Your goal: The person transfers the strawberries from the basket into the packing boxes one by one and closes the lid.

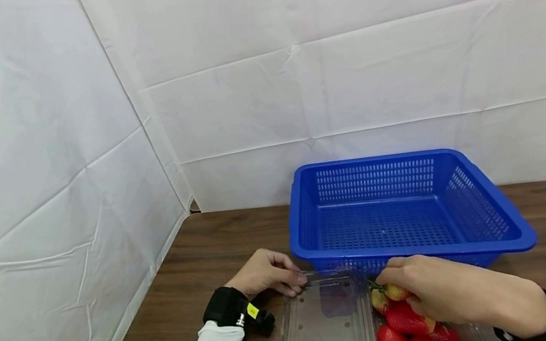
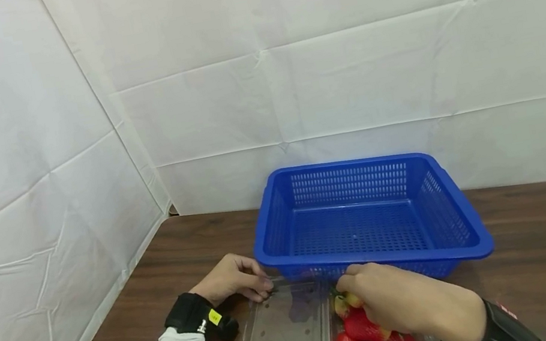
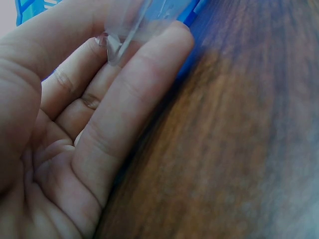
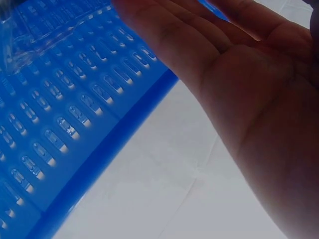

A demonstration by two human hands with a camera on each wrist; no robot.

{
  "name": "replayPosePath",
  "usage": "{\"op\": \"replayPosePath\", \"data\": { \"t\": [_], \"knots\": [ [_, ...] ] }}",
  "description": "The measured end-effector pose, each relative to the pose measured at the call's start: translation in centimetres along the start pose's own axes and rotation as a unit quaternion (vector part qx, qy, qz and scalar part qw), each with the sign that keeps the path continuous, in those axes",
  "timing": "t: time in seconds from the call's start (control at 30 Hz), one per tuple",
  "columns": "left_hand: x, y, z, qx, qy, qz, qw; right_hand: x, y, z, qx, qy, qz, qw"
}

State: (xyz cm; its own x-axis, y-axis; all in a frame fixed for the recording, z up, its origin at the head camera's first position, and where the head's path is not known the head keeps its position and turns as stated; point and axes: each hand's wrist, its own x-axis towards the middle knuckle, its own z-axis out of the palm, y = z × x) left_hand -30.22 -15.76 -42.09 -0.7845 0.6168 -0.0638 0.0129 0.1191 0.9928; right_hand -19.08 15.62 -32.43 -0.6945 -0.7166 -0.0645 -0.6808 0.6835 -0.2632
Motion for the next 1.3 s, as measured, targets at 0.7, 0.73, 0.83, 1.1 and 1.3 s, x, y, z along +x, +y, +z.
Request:
{"op": "replayPosePath", "data": {
  "t": [0.7, 0.73, 0.83, 1.1, 1.3],
  "knots": [
    [-0.7, 1.1, 0.8, 0.003, 0.004, 0.009, 0.9999, -0.3, -1.3, -1.4, 0.022, 0.001, 0.011, 1.000],
    [-0.7, 1.0, 0.7, 0.003, 0.005, 0.008, 1.0000, -0.2, -1.4, -1.4, 0.028, -0.003, 0.014, 1.000],
    [-0.4, 0.6, 0.5, 0.001, 0.005, 0.002, 1.0000, -0.1, -1.7, -1.6, 0.036, -0.010, 0.018, 0.999],
    [-0.1, 0.0, 0.2, 0.007, 0.003, 0.002, 1.0000, -0.3, -2.0, -2.7, 0.024, 0.003, 0.018, 1.000],
    [0.0, -0.1, 0.2, 0.002, 0.003, 0.001, 1.0000, -0.2, -2.2, -3.5, 0.033, 0.004, 0.006, 0.999]
  ]
}}
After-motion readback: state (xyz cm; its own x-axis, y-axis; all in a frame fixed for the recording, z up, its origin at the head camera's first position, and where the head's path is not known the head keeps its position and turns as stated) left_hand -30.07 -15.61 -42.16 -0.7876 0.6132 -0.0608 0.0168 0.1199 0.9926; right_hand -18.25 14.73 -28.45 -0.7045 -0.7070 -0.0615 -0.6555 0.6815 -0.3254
